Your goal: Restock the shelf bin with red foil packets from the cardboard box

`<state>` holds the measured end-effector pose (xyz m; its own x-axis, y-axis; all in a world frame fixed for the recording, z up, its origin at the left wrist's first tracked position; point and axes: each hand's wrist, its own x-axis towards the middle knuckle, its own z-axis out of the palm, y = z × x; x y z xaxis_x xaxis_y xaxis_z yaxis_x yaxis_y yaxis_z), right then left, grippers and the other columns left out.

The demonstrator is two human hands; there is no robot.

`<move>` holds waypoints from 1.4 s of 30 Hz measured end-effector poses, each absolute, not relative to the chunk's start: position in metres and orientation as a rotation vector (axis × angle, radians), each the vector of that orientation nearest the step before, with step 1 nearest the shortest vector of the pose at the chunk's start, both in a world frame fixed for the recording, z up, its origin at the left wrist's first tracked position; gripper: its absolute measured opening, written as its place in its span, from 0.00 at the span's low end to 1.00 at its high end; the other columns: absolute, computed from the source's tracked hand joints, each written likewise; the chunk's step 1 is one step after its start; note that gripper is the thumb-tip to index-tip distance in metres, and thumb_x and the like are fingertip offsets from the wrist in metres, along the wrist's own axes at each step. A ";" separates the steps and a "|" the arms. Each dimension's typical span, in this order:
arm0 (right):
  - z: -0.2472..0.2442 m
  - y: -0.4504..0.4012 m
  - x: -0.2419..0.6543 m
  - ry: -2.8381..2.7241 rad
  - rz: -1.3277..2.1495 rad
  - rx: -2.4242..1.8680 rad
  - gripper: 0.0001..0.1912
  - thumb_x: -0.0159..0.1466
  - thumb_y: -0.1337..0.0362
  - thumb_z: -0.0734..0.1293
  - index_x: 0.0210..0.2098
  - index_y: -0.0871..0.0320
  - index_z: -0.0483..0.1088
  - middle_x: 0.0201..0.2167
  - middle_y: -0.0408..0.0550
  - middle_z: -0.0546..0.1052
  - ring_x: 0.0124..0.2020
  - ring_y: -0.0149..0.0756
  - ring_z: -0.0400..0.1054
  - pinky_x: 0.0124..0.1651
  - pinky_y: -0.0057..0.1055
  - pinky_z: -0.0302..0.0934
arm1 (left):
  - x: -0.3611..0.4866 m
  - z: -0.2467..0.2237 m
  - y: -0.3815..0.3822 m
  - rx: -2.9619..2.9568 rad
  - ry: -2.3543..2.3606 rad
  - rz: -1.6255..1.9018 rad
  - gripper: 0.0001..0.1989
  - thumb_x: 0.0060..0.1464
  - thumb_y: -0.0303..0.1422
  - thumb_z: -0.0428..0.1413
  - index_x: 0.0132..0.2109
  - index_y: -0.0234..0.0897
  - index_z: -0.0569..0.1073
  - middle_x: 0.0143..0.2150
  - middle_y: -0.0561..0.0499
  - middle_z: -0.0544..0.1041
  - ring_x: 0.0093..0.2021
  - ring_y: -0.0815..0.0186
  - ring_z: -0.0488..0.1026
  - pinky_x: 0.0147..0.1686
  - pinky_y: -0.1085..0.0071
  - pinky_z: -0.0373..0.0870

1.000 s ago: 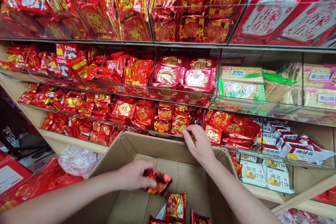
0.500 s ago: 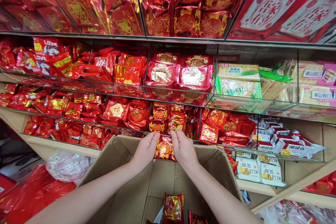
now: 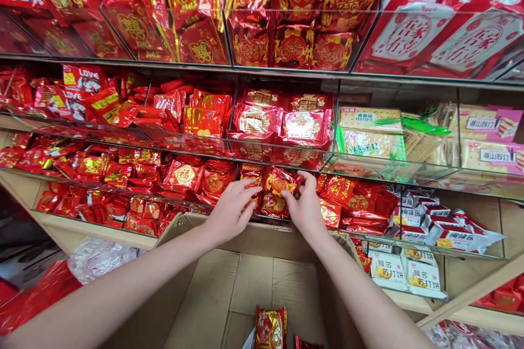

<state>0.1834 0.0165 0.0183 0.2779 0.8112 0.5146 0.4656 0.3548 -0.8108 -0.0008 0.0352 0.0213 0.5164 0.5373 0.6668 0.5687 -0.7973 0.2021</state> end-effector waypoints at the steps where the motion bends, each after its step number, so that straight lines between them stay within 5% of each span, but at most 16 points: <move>1: 0.019 0.023 0.185 -1.395 0.296 -1.304 0.26 0.54 0.63 0.63 0.49 0.56 0.50 0.31 0.48 0.70 0.33 0.39 0.68 0.35 0.37 0.63 | 0.000 0.025 0.040 -2.690 -0.930 -1.022 0.17 0.55 0.28 0.44 0.51 0.38 0.63 0.56 0.46 0.60 0.57 0.61 0.55 0.54 0.60 0.56; 8: 0.010 0.040 0.183 -1.409 -0.125 -1.439 0.16 0.56 0.65 0.59 0.43 0.59 0.52 0.33 0.52 0.70 0.32 0.40 0.67 0.33 0.34 0.60 | 0.007 0.030 0.069 -2.553 -0.769 -0.538 0.23 0.57 0.40 0.41 0.58 0.36 0.56 0.63 0.48 0.50 0.61 0.57 0.45 0.57 0.58 0.48; 14: 0.007 0.051 0.190 -1.554 -0.301 -1.579 0.01 0.59 0.66 0.56 0.30 0.57 0.56 0.25 0.45 0.68 0.26 0.36 0.64 0.30 0.30 0.57 | 0.016 0.022 0.077 -2.539 -0.841 -0.491 0.30 0.55 0.50 0.35 0.60 0.37 0.52 0.63 0.47 0.46 0.62 0.56 0.42 0.56 0.54 0.46; 20: 0.012 0.048 0.189 -1.753 -0.523 -1.707 0.10 0.62 0.65 0.54 0.43 0.57 0.58 0.40 0.50 0.69 0.36 0.37 0.66 0.31 0.29 0.58 | 0.022 0.022 0.081 -2.507 -0.942 -0.516 0.31 0.54 0.51 0.34 0.58 0.38 0.55 0.62 0.46 0.51 0.61 0.55 0.45 0.54 0.54 0.49; 28: 0.028 0.046 0.187 -1.930 -0.801 -1.937 0.14 0.64 0.66 0.50 0.49 0.56 0.56 0.42 0.52 0.68 0.27 0.38 0.69 0.21 0.29 0.56 | 0.028 0.027 0.077 -2.453 -0.897 -0.510 0.29 0.54 0.49 0.38 0.58 0.37 0.56 0.62 0.46 0.51 0.60 0.56 0.45 0.53 0.56 0.51; 34: 0.034 0.053 0.180 -1.895 -0.826 -2.018 0.15 0.62 0.69 0.51 0.47 0.58 0.60 0.39 0.56 0.68 0.27 0.40 0.69 0.22 0.30 0.58 | 0.038 0.035 0.084 -2.452 -0.869 -0.489 0.29 0.55 0.48 0.38 0.58 0.36 0.56 0.60 0.45 0.57 0.57 0.55 0.52 0.53 0.53 0.50; 42: 0.021 0.014 0.197 -1.994 -0.633 -1.832 0.12 0.62 0.65 0.54 0.41 0.57 0.65 0.50 0.53 0.63 0.34 0.39 0.68 0.24 0.31 0.61 | 0.041 0.043 0.105 -2.614 -0.775 -0.319 0.33 0.53 0.52 0.36 0.60 0.35 0.51 0.61 0.45 0.54 0.58 0.57 0.51 0.53 0.55 0.50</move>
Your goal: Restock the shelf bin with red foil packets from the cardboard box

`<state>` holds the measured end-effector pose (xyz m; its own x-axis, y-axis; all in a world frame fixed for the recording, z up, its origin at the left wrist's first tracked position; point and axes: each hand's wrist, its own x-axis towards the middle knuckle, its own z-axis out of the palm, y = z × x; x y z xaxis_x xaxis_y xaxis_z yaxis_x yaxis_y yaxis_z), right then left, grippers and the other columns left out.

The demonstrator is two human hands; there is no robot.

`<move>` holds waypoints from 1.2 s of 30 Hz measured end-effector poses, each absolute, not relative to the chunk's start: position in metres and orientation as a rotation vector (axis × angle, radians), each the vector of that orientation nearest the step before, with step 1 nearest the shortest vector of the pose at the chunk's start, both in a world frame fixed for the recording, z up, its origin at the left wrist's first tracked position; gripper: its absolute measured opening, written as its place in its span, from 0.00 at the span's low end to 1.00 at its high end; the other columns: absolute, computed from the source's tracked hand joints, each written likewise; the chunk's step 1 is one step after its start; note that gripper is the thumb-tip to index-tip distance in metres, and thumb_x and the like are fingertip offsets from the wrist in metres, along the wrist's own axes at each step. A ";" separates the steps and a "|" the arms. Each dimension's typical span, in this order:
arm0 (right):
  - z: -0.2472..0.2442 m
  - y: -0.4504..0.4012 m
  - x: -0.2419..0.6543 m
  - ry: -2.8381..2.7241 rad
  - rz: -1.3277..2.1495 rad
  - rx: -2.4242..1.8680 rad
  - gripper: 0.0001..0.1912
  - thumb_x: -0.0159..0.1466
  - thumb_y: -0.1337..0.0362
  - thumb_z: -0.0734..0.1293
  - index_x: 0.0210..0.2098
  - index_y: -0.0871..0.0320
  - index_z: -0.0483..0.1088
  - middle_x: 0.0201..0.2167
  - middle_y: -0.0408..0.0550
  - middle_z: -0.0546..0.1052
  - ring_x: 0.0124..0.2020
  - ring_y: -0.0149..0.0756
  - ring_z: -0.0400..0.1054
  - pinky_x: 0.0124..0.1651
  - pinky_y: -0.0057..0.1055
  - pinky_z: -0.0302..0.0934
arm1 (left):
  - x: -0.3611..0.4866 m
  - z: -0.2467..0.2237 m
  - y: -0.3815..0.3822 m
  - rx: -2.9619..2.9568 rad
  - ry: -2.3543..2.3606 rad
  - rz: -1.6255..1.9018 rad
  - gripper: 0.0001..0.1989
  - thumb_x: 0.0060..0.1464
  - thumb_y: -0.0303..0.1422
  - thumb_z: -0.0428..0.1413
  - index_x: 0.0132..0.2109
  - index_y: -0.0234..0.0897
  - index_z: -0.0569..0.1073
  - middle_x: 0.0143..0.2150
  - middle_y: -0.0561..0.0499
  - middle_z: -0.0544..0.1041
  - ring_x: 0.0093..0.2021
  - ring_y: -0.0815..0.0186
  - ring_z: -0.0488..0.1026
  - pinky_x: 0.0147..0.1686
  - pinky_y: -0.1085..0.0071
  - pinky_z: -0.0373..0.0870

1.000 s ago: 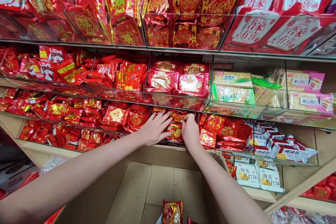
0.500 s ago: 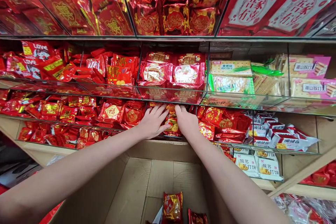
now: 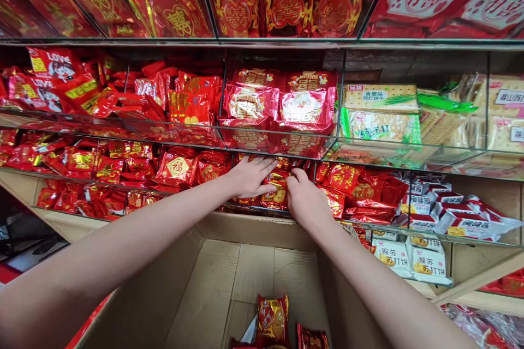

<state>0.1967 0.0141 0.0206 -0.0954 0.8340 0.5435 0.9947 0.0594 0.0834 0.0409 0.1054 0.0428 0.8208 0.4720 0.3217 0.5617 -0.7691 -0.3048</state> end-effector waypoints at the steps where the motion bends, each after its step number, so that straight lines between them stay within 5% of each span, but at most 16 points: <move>1: 0.017 0.006 0.201 -2.011 -0.592 -1.801 0.12 0.62 0.64 0.54 0.40 0.58 0.66 0.49 0.53 0.64 0.35 0.39 0.68 0.25 0.31 0.62 | 0.041 0.044 0.105 -2.633 -0.791 -0.293 0.34 0.53 0.52 0.36 0.60 0.35 0.51 0.61 0.45 0.53 0.59 0.57 0.51 0.53 0.55 0.50; 10: -0.020 -0.059 0.236 -2.100 -0.377 -1.462 0.09 0.60 0.64 0.58 0.36 0.58 0.68 0.43 0.53 0.67 0.43 0.39 0.64 0.43 0.37 0.62 | 0.049 0.045 0.092 -2.614 -0.903 -0.252 0.38 0.52 0.54 0.35 0.59 0.27 0.52 0.61 0.39 0.52 0.58 0.52 0.50 0.54 0.49 0.46; 36: -0.032 -0.062 0.249 -2.118 -0.378 -1.429 0.10 0.58 0.61 0.59 0.31 0.58 0.70 0.42 0.53 0.65 0.43 0.43 0.61 0.43 0.41 0.58 | 0.054 0.039 0.087 -2.646 -0.985 -0.241 0.35 0.54 0.50 0.37 0.61 0.33 0.44 0.62 0.43 0.45 0.61 0.48 0.41 0.56 0.48 0.32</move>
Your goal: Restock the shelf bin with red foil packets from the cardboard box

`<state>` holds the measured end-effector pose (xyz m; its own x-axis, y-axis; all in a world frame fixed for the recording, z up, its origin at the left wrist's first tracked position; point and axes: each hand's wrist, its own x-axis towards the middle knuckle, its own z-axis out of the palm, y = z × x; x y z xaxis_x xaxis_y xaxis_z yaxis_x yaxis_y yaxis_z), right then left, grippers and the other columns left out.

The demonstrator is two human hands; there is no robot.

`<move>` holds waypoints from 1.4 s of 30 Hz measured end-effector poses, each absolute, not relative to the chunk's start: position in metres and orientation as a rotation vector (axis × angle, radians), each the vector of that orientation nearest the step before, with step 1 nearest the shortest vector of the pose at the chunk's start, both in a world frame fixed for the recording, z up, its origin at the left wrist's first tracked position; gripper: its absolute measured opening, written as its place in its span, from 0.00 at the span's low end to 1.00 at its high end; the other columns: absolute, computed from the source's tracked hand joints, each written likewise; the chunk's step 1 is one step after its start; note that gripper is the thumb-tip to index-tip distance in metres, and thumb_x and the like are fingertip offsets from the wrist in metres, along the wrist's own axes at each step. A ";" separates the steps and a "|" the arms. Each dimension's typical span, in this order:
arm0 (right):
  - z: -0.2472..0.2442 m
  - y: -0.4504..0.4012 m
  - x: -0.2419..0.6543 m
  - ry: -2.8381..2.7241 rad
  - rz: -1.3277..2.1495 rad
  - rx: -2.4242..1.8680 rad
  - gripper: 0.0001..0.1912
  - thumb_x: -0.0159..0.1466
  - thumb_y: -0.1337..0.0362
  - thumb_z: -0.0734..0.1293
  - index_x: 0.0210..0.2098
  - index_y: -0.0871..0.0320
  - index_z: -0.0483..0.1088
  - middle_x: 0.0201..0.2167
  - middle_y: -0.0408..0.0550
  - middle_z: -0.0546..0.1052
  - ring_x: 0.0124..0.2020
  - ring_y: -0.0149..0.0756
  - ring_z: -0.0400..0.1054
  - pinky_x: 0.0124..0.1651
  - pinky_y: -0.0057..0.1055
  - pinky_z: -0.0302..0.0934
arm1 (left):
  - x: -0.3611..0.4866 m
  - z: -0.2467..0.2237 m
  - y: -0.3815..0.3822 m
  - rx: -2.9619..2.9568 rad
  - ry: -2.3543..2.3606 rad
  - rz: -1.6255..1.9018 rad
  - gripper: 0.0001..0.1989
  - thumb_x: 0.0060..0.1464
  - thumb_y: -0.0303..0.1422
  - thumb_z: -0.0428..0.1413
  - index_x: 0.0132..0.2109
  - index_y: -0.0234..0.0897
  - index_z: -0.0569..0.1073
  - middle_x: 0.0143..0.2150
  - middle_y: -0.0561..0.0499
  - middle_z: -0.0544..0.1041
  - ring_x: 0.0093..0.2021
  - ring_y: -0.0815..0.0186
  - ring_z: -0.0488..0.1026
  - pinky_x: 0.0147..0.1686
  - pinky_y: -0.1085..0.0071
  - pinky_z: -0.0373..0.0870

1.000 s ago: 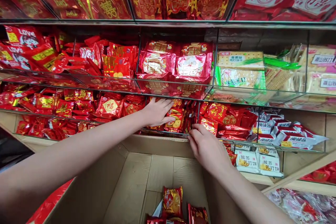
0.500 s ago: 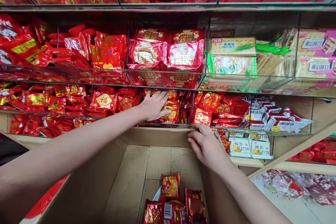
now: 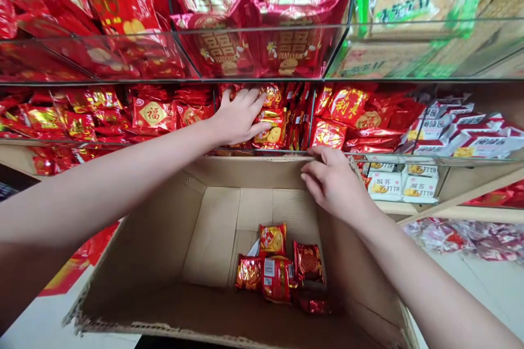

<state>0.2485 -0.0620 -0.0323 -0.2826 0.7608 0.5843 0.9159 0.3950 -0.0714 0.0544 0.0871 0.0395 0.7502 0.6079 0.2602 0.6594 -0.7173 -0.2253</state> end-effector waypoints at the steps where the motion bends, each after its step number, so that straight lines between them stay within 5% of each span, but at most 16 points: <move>1: -0.032 -0.062 0.248 -2.120 -0.369 -1.430 0.09 0.58 0.62 0.59 0.31 0.57 0.70 0.42 0.53 0.65 0.43 0.43 0.61 0.43 0.41 0.59 | 0.052 0.039 0.088 -2.632 -0.972 -0.246 0.34 0.55 0.50 0.37 0.61 0.32 0.45 0.62 0.43 0.46 0.61 0.49 0.42 0.56 0.49 0.33; 15: -0.036 -0.059 0.248 -2.115 -0.323 -1.404 0.07 0.58 0.64 0.61 0.33 0.58 0.69 0.44 0.54 0.64 0.46 0.41 0.60 0.44 0.39 0.60 | 0.046 0.044 0.092 -2.686 -0.971 -0.228 0.35 0.52 0.53 0.36 0.60 0.33 0.49 0.62 0.41 0.48 0.60 0.52 0.47 0.55 0.48 0.42; 25: -0.035 -0.061 0.247 -2.109 -0.266 -1.406 0.06 0.58 0.65 0.60 0.32 0.58 0.68 0.44 0.54 0.63 0.46 0.42 0.59 0.45 0.41 0.60 | 0.022 0.045 0.067 -2.640 -0.628 -0.431 0.24 0.56 0.39 0.43 0.57 0.32 0.56 0.62 0.40 0.49 0.61 0.54 0.44 0.56 0.53 0.46; 29: -0.033 -0.061 0.246 -2.090 -0.248 -1.414 0.06 0.58 0.66 0.60 0.32 0.58 0.68 0.44 0.54 0.63 0.45 0.42 0.59 0.45 0.40 0.59 | 0.018 0.013 0.031 -2.795 -0.181 -0.432 0.13 0.53 0.32 0.46 0.46 0.35 0.68 0.50 0.44 0.67 0.55 0.59 0.58 0.52 0.58 0.56; 32: -0.032 -0.061 0.244 -2.082 -0.219 -1.418 0.06 0.58 0.66 0.60 0.32 0.58 0.68 0.44 0.54 0.64 0.46 0.41 0.59 0.45 0.40 0.59 | 0.018 -0.018 0.005 -2.837 -0.245 -0.490 0.08 0.51 0.32 0.49 0.36 0.38 0.71 0.45 0.49 0.71 0.56 0.52 0.54 0.55 0.50 0.48; 37: -0.032 -0.061 0.243 -2.062 -0.195 -1.424 0.06 0.58 0.66 0.60 0.32 0.58 0.68 0.45 0.54 0.63 0.47 0.41 0.59 0.46 0.39 0.58 | 0.024 -0.066 -0.029 -3.058 -0.175 -0.289 0.16 0.53 0.30 0.45 0.49 0.36 0.65 0.58 0.46 0.59 0.61 0.58 0.46 0.59 0.56 0.43; 39: -0.032 -0.062 0.244 -2.059 -0.188 -1.432 0.06 0.58 0.66 0.60 0.32 0.58 0.68 0.45 0.54 0.63 0.47 0.41 0.59 0.47 0.39 0.58 | 0.026 -0.090 -0.042 -3.293 -0.504 -0.043 0.28 0.50 0.36 0.49 0.58 0.31 0.55 0.62 0.41 0.51 0.61 0.55 0.45 0.57 0.59 0.50; 42: -0.033 -0.062 0.244 -2.061 -0.170 -1.447 0.06 0.58 0.65 0.60 0.32 0.58 0.68 0.44 0.54 0.63 0.47 0.42 0.58 0.47 0.40 0.58 | 0.029 -0.122 -0.057 -3.387 -1.171 0.521 0.40 0.47 0.42 0.50 0.61 0.27 0.44 0.63 0.35 0.44 0.61 0.46 0.43 0.54 0.52 0.53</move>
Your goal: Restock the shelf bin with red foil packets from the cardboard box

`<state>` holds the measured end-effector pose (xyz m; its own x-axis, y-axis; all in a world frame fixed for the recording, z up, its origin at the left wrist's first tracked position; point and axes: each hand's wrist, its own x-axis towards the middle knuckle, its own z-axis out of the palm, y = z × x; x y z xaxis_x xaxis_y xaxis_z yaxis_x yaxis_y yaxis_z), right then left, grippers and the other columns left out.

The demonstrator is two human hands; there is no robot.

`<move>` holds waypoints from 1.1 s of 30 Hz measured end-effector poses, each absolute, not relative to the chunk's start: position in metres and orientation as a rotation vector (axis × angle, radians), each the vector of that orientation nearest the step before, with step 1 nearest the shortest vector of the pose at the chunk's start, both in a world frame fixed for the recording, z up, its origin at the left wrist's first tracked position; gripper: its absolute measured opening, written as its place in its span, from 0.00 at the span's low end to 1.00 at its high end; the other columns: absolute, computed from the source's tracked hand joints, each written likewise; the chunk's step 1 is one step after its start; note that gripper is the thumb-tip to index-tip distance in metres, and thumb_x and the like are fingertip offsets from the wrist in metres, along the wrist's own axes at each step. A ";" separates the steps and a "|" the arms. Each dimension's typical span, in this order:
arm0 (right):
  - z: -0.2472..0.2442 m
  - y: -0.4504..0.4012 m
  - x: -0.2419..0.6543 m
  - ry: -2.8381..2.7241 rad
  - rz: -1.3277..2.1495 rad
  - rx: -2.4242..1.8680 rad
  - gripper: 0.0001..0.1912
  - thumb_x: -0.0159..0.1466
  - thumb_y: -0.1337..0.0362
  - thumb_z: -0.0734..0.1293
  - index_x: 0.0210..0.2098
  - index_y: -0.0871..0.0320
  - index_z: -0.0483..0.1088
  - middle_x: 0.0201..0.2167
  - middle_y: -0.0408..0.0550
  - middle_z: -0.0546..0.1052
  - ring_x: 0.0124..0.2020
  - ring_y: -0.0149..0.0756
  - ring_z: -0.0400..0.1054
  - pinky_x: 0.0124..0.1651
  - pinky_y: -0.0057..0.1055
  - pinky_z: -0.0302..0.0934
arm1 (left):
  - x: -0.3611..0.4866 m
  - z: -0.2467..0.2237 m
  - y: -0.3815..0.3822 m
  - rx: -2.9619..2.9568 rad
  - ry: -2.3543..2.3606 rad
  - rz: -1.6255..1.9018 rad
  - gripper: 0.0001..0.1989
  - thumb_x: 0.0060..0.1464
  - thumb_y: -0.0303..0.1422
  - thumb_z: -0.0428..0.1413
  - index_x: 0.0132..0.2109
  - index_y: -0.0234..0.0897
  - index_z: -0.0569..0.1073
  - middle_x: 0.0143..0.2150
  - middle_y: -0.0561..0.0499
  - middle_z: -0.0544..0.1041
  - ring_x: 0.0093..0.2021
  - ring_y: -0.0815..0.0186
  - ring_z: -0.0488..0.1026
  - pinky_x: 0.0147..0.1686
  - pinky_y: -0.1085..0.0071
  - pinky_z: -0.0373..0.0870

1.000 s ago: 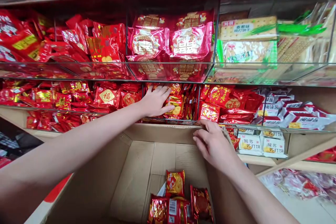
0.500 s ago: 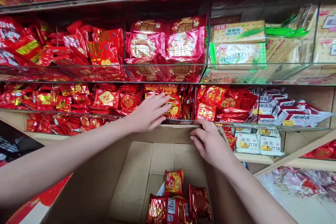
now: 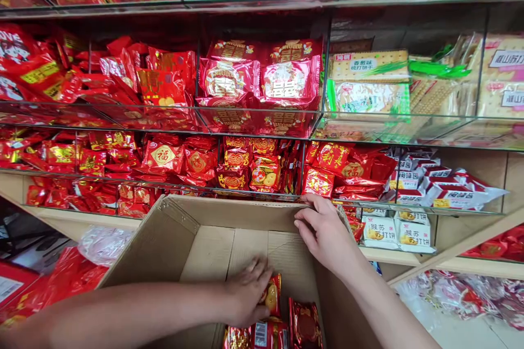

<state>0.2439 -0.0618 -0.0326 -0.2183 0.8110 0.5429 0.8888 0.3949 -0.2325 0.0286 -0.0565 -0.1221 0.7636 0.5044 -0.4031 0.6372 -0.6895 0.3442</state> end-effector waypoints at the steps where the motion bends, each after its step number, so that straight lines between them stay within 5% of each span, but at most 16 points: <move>1: -0.033 -0.062 0.244 -2.060 -0.162 -1.451 0.06 0.58 0.65 0.60 0.32 0.58 0.68 0.44 0.54 0.63 0.47 0.42 0.58 0.46 0.40 0.58 | 0.029 -0.130 -0.059 2.417 0.920 -0.447 0.41 0.46 0.40 0.52 0.62 0.28 0.44 0.62 0.34 0.46 0.60 0.45 0.44 0.54 0.51 0.53; 4: -0.034 -0.061 0.245 -2.057 -0.148 -1.454 0.06 0.58 0.65 0.60 0.32 0.57 0.68 0.44 0.53 0.63 0.47 0.42 0.58 0.46 0.40 0.58 | 0.030 -0.140 -0.060 2.377 1.052 -0.374 0.36 0.42 0.32 0.55 0.59 0.31 0.53 0.55 0.36 0.61 0.56 0.48 0.56 0.52 0.53 0.55; 8: -0.036 -0.059 0.246 -2.052 -0.142 -1.447 0.05 0.58 0.65 0.60 0.32 0.56 0.67 0.44 0.53 0.62 0.47 0.42 0.58 0.45 0.40 0.58 | 0.030 -0.134 -0.046 2.224 1.163 -0.260 0.21 0.36 0.32 0.60 0.43 0.38 0.71 0.45 0.46 0.69 0.44 0.56 0.67 0.42 0.64 0.65; 13: -0.037 -0.061 0.248 -2.019 -0.146 -1.426 0.07 0.59 0.63 0.60 0.34 0.56 0.67 0.44 0.53 0.65 0.46 0.41 0.60 0.45 0.39 0.59 | 0.029 -0.076 -0.030 2.103 0.984 -0.039 0.18 0.37 0.36 0.60 0.41 0.40 0.72 0.36 0.52 0.74 0.36 0.62 0.69 0.35 0.69 0.65; 19: -0.012 -0.067 0.222 -1.795 0.030 -1.482 0.15 0.61 0.56 0.56 0.43 0.57 0.64 0.36 0.49 0.72 0.38 0.36 0.66 0.40 0.33 0.60 | 0.020 -0.002 -0.011 1.791 0.676 0.468 0.18 0.43 0.35 0.57 0.43 0.34 0.71 0.38 0.49 0.75 0.36 0.66 0.70 0.38 0.70 0.66; 25: 0.010 -0.046 0.176 -1.676 0.357 -1.562 0.24 0.61 0.49 0.51 0.20 0.58 0.61 0.16 0.41 0.62 0.19 0.29 0.56 0.22 0.25 0.51 | 0.021 0.000 -0.007 1.356 0.693 0.798 0.20 0.38 0.35 0.61 0.40 0.33 0.69 0.34 0.50 0.74 0.32 0.71 0.69 0.35 0.73 0.66; 33: -0.016 -0.032 0.164 -1.578 0.582 -1.396 0.19 0.61 0.51 0.53 0.25 0.58 0.63 0.22 0.44 0.68 0.26 0.32 0.62 0.29 0.27 0.57 | 0.005 -0.013 0.003 1.251 0.744 0.899 0.16 0.44 0.41 0.57 0.33 0.30 0.71 0.28 0.51 0.75 0.28 0.71 0.69 0.31 0.74 0.66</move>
<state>0.1642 -0.0325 -0.0163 0.0665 0.9445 0.3216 0.5099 0.2449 -0.8247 0.0047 0.0035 -0.0133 0.4699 0.8827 0.0076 -0.1584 0.0759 0.9845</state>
